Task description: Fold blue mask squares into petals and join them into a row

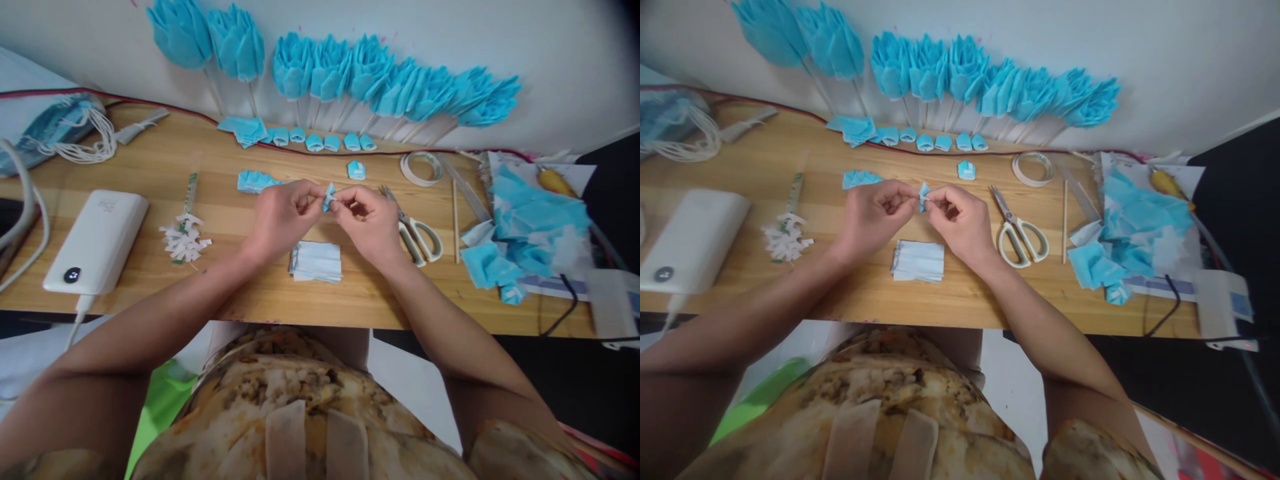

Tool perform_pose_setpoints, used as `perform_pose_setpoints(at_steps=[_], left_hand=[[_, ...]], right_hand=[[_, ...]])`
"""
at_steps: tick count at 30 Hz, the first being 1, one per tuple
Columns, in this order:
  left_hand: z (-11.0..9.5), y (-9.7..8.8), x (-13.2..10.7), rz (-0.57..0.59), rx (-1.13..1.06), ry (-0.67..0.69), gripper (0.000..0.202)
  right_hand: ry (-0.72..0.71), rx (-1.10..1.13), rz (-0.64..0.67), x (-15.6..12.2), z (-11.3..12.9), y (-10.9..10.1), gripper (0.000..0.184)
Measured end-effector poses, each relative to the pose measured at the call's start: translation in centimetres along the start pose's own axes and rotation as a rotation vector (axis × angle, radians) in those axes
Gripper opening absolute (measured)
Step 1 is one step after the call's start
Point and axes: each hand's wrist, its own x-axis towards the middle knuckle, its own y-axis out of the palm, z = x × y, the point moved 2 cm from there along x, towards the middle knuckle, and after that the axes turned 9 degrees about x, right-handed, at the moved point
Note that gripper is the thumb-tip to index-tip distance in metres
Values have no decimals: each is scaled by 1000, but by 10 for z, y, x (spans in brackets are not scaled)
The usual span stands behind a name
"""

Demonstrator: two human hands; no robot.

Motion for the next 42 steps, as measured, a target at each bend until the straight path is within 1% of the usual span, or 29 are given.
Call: perform_pose_setpoints(at_steps=[3, 8, 14, 19, 22, 27, 39, 42], left_hand=[[2, 1, 0, -2, 14, 20, 13], [3, 3, 1, -12, 31, 35, 6], [1, 3, 1, -6, 22, 14, 8], [1, 2, 2, 0, -12, -6, 13], [1, 2, 2, 16, -31, -9, 13], [1, 2, 2, 16, -33, -4, 9], [5, 5, 3, -5, -74, 45, 15], [5, 4, 3, -3, -60, 51, 12]], right_hand=[[-40, -1, -13, 0, -2, 0, 7], [-93, -4, -22, -1, -4, 0, 9], [-65, -31, -12, 0, -3, 2, 9], [-71, -6, -17, 0, -2, 1, 9], [-51, -6, -21, 0, -3, 0, 9], [-70, 13, -22, 0, -3, 0, 9], [-58, 5, -20, 0, -3, -1, 9], [-53, 14, -22, 0, -3, -1, 9]])
